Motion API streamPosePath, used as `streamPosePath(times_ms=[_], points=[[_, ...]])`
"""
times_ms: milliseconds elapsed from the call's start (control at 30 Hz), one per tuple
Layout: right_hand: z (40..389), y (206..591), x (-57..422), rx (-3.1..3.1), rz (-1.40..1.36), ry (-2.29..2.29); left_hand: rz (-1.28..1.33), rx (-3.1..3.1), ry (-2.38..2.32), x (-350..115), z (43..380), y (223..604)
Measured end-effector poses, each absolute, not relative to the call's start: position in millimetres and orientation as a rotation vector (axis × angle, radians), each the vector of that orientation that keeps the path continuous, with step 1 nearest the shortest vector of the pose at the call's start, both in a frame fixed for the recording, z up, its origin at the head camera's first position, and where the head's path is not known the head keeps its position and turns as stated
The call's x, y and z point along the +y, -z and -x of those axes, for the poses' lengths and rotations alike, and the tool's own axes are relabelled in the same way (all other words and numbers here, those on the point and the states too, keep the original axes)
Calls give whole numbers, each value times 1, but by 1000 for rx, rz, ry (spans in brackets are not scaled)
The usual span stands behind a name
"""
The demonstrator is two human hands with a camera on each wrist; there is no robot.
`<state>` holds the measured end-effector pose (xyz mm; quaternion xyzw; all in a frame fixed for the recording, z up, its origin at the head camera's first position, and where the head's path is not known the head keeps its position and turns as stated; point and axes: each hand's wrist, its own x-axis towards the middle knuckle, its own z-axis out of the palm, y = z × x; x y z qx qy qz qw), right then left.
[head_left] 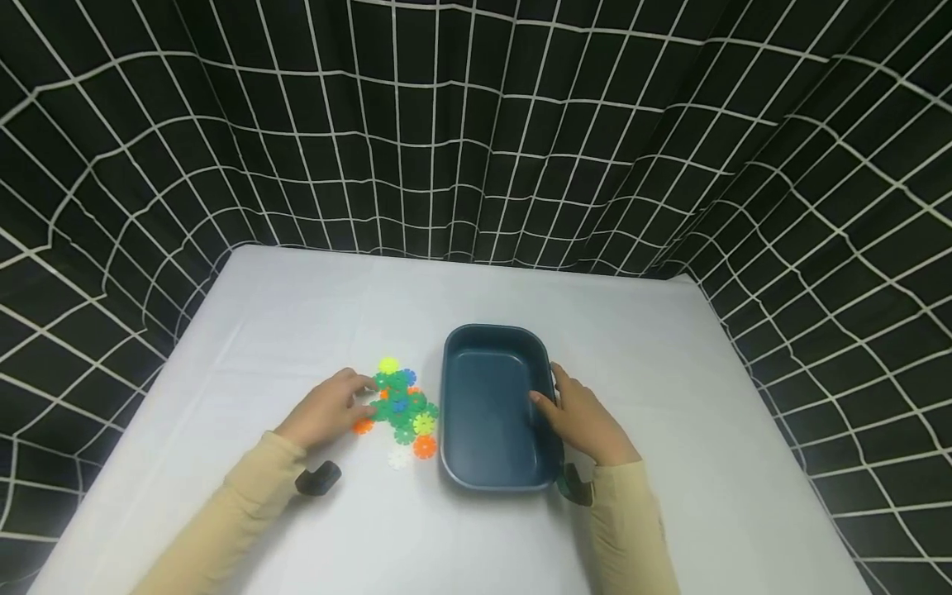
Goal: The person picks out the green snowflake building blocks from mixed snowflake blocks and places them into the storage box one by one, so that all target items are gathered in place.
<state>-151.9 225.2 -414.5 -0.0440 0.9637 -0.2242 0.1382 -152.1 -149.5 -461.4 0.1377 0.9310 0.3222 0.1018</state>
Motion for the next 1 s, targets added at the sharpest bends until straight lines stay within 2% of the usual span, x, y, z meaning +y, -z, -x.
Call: streamPosePath(times_ms=[233, 633, 1000], points=[[132, 426, 230, 2766, 71, 826, -350, 2780, -1065, -147, 146, 482], [111, 442, 234, 2651, -30, 1060, -369, 2799, -1153, -149, 144, 486], [102, 438, 229, 2731, 61, 985, -350, 2702, -1183, -154, 147, 486]])
